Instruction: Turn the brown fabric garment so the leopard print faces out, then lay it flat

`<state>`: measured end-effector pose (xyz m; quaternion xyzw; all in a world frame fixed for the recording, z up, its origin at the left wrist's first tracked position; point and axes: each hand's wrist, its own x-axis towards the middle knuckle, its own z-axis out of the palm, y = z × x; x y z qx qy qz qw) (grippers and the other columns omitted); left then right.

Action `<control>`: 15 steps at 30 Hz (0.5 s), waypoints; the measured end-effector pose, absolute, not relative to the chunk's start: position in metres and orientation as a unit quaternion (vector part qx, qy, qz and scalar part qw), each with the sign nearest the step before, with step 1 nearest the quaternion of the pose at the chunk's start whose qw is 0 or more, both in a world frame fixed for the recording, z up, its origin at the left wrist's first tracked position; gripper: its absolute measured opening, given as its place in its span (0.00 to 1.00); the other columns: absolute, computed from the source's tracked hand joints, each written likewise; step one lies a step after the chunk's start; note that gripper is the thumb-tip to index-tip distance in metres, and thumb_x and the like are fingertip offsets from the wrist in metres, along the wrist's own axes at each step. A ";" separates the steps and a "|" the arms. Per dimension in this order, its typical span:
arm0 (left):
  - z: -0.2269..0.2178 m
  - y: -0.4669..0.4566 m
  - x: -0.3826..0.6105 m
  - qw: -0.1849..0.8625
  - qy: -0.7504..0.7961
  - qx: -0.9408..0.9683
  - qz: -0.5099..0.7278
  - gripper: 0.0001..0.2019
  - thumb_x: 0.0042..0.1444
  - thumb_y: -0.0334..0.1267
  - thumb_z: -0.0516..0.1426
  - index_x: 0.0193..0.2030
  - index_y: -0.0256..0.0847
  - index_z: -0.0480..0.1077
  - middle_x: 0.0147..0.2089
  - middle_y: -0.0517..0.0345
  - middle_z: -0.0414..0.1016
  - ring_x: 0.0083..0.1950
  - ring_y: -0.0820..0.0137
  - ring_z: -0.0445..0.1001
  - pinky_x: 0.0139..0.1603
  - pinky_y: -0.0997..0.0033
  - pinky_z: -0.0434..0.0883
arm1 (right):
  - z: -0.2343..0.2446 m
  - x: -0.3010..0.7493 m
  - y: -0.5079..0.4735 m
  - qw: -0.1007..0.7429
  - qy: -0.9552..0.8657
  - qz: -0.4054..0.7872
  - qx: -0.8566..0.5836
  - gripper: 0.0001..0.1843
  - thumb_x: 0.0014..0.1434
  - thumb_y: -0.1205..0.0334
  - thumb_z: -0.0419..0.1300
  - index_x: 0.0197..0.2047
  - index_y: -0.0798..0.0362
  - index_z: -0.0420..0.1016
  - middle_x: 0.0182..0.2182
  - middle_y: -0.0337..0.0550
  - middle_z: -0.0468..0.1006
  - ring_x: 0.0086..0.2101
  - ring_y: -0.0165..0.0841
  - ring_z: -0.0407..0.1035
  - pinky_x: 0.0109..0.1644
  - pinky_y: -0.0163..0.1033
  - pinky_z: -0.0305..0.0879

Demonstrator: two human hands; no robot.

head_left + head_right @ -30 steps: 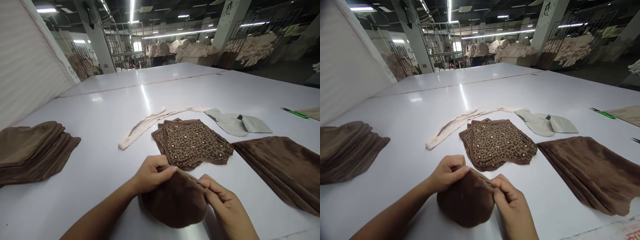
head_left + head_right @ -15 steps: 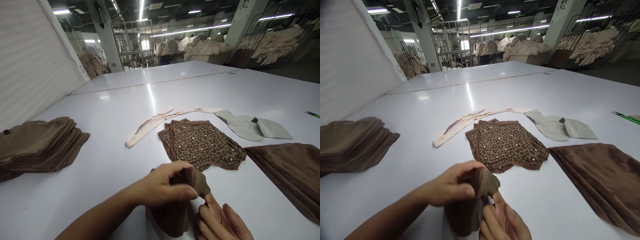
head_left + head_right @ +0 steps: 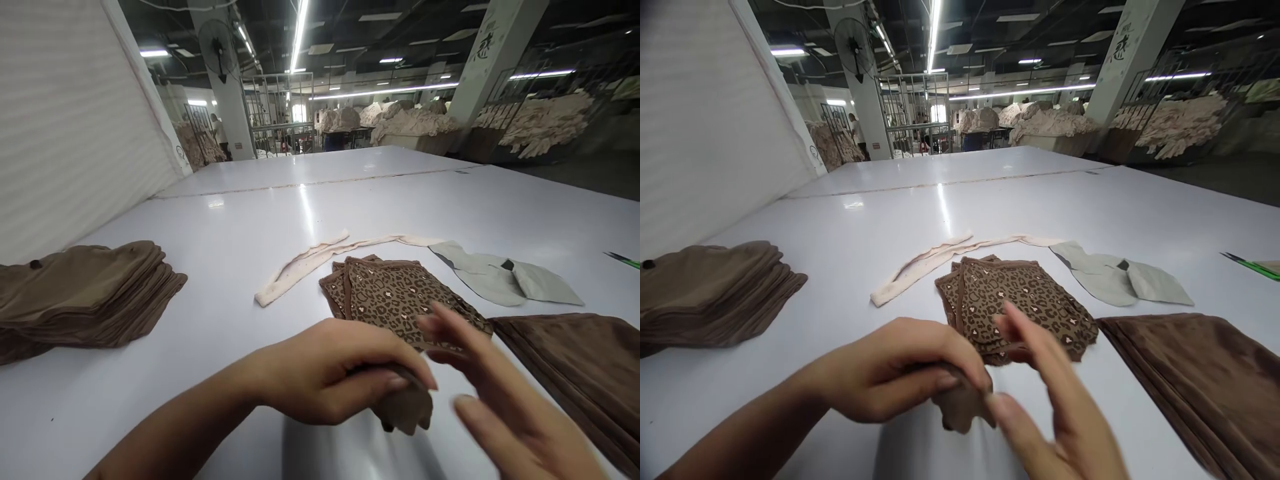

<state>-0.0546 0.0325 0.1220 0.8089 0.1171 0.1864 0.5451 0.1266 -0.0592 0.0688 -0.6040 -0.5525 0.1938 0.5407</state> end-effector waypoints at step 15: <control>0.066 0.051 -0.065 0.742 0.245 0.566 0.263 0.15 0.49 0.41 0.63 0.40 0.37 0.67 0.33 0.59 0.69 0.34 0.76 0.67 0.36 0.76 0.63 | 0.056 0.160 -0.041 0.614 -0.278 0.475 -0.565 0.24 0.44 0.51 0.68 0.46 0.45 0.73 0.39 0.45 0.78 0.36 0.43 0.73 0.34 0.40 0.71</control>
